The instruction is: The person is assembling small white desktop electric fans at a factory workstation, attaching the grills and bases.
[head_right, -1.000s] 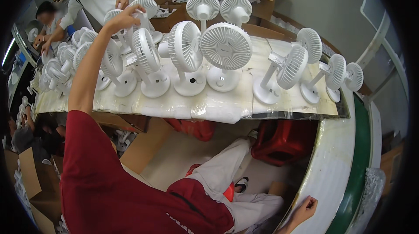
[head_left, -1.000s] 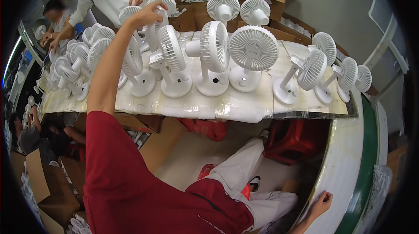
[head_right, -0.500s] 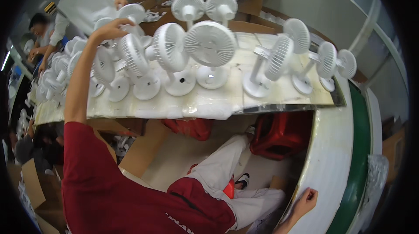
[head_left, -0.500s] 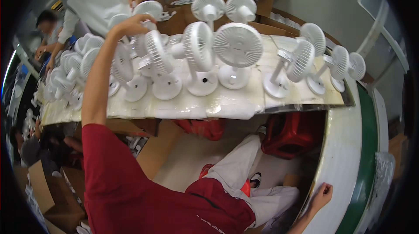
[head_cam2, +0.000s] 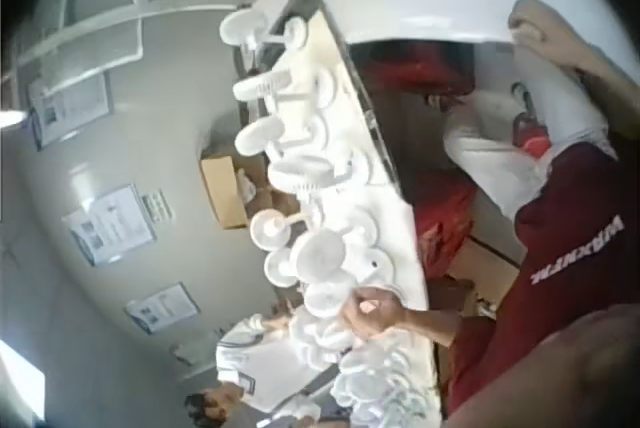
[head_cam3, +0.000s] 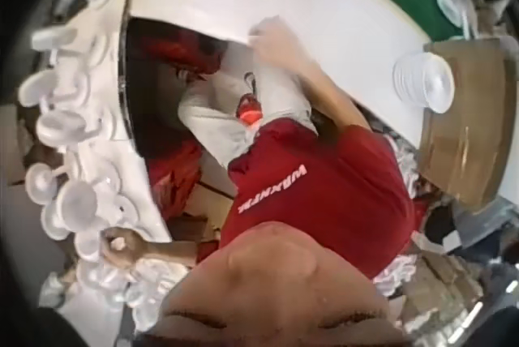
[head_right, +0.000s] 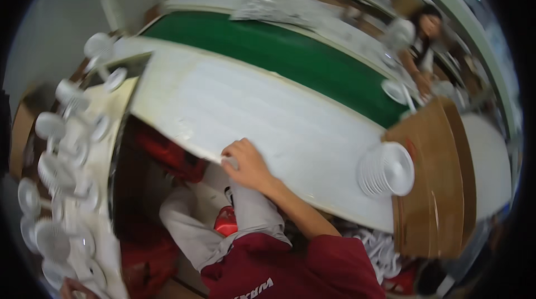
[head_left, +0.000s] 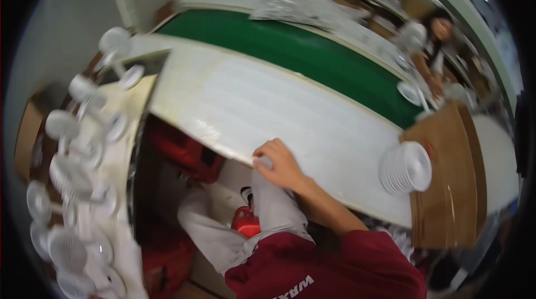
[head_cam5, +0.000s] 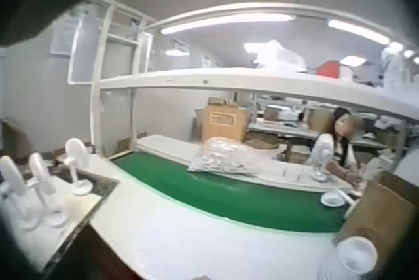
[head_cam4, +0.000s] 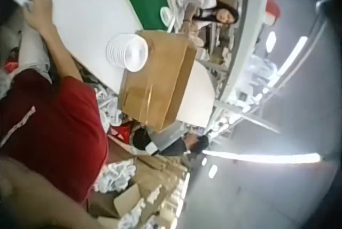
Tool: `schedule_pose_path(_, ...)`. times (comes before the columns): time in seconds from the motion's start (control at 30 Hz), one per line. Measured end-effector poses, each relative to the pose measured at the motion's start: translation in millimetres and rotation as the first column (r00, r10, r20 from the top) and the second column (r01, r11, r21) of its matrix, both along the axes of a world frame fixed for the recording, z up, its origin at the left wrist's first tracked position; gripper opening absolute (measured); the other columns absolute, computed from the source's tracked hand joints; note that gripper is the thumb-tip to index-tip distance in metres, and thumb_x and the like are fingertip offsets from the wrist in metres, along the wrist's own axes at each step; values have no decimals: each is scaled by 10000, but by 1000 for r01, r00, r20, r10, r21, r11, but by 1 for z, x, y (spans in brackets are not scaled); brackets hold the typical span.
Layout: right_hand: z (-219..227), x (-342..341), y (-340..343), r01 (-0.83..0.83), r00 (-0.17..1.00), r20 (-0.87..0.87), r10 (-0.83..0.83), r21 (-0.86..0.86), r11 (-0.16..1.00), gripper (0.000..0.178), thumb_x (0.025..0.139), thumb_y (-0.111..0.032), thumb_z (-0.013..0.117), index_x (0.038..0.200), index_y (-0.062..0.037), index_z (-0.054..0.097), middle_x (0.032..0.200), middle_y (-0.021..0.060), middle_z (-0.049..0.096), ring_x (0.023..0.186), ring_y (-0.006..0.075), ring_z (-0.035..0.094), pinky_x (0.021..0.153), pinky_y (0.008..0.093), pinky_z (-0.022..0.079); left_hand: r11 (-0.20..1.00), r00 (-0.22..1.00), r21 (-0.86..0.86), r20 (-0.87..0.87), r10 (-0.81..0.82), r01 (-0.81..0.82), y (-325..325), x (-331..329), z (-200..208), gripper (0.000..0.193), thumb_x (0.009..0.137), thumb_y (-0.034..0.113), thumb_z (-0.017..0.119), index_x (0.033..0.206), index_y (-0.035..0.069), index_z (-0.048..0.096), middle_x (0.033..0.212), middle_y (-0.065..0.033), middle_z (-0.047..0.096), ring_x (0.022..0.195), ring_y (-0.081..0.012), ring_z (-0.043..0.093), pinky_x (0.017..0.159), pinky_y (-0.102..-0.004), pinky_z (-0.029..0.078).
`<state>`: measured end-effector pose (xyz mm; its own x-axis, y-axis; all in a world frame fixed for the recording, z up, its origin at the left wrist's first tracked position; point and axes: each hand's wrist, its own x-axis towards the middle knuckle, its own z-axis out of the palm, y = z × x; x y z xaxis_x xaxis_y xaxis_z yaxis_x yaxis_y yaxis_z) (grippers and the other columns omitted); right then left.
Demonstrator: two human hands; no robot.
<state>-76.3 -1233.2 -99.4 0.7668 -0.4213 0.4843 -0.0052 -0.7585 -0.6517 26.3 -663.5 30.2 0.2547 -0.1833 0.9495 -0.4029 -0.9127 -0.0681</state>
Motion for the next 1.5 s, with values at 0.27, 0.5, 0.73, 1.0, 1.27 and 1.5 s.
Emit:
schedule_pose_path(0.27,19,-174,6,649,754,114,-647,-279,707,379,733,-53,695,1108,-50,641,1142,136,593,1034,304,525,916,399,426,498,243,-372,-554,-796,783,-386,15,-94,165,751,-29,653,890,44,703,738,-59,593,620,-213,470,588,-311,418)
schedule_pose_path(0.5,67,-251,-14,814,315,138,-939,-549,192,557,752,-68,708,1294,-55,580,1300,135,565,1183,328,507,1045,416,356,446,25,-431,-697,-717,785,-546,53,-128,89,800,-3,619,875,20,662,677,-58,582,628,-186,491,603,-302,426)
schedule_pose_path(0.73,79,-258,-13,803,385,58,-921,-513,303,334,766,-36,705,1097,-45,659,1165,75,640,1135,280,540,1021,426,369,453,-120,-583,-692,-712,674,-550,66,-144,98,828,3,601,906,-11,659,686,-60,589,600,-166,483,586,-283,419)
schedule_pose_path(1.0,129,-218,-17,774,615,188,-766,-330,540,236,773,18,685,1002,-23,650,1058,91,662,1002,261,580,913,383,449,461,-69,-560,-683,-727,688,-548,70,-145,104,835,-8,589,909,-13,662,709,-62,597,611,-158,485,587,-278,427)
schedule_pose_path(1.27,65,-80,-125,199,851,266,-454,636,746,118,953,-64,587,1044,7,615,905,105,681,792,150,626,698,258,511,408,-71,-565,-642,-764,717,-551,64,-145,94,825,-13,604,900,-12,659,735,-58,585,615,-167,486,584,-284,431)
schedule_pose_path(1.5,-12,10,-138,291,939,20,-343,482,826,209,929,-43,594,1134,-3,578,884,91,696,742,147,644,658,252,526,502,-49,-556,-701,-712,662,-521,68,-144,134,802,89,718,890,8,658,731,-52,569,607,-167,475,578,-286,426)
